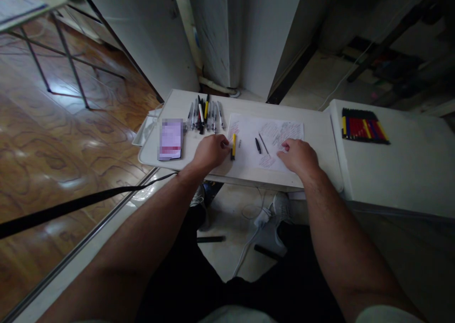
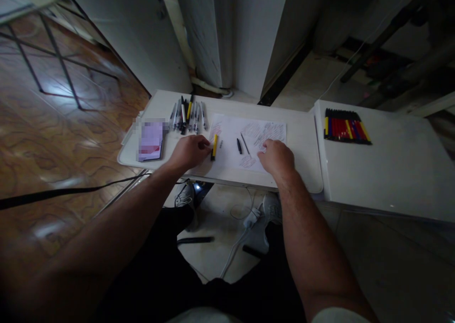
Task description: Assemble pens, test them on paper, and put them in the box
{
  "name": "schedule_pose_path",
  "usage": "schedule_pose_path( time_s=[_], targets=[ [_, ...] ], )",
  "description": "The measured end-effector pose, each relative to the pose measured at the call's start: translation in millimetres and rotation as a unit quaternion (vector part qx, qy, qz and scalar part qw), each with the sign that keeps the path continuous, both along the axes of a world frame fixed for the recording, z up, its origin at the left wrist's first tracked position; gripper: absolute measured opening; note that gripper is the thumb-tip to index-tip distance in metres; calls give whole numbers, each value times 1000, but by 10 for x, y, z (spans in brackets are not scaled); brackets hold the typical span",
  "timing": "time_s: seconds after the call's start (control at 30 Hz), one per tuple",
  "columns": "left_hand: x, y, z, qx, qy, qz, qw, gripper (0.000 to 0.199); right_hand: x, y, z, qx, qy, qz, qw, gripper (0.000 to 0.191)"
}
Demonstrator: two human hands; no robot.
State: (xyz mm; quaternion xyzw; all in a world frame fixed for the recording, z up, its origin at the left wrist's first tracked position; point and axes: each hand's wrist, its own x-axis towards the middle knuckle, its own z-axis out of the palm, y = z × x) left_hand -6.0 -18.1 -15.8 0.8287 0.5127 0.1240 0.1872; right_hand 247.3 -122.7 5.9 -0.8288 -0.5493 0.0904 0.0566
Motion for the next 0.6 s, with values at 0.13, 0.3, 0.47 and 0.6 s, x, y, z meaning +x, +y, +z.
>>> schedule_pose_path(
  time_s=[0.13,0.3,0.47,0.6],
  targets=[
    [1,-3,-1,-2,4,3,1000,21,-5,1,13,-5,3,-2,1000,34],
    [6,-13,7,0,0,2,1000,22,-15,-2,27,-6,-3,2,1000,33],
    [9,-19,25,3,-2,2,1000,21,-17,-5,33,-3,-2,4,1000,31],
    [9,-17,27,-6,-8,3,1000,21,-1,4,29,0,3,-5,1000,33]
  ],
)
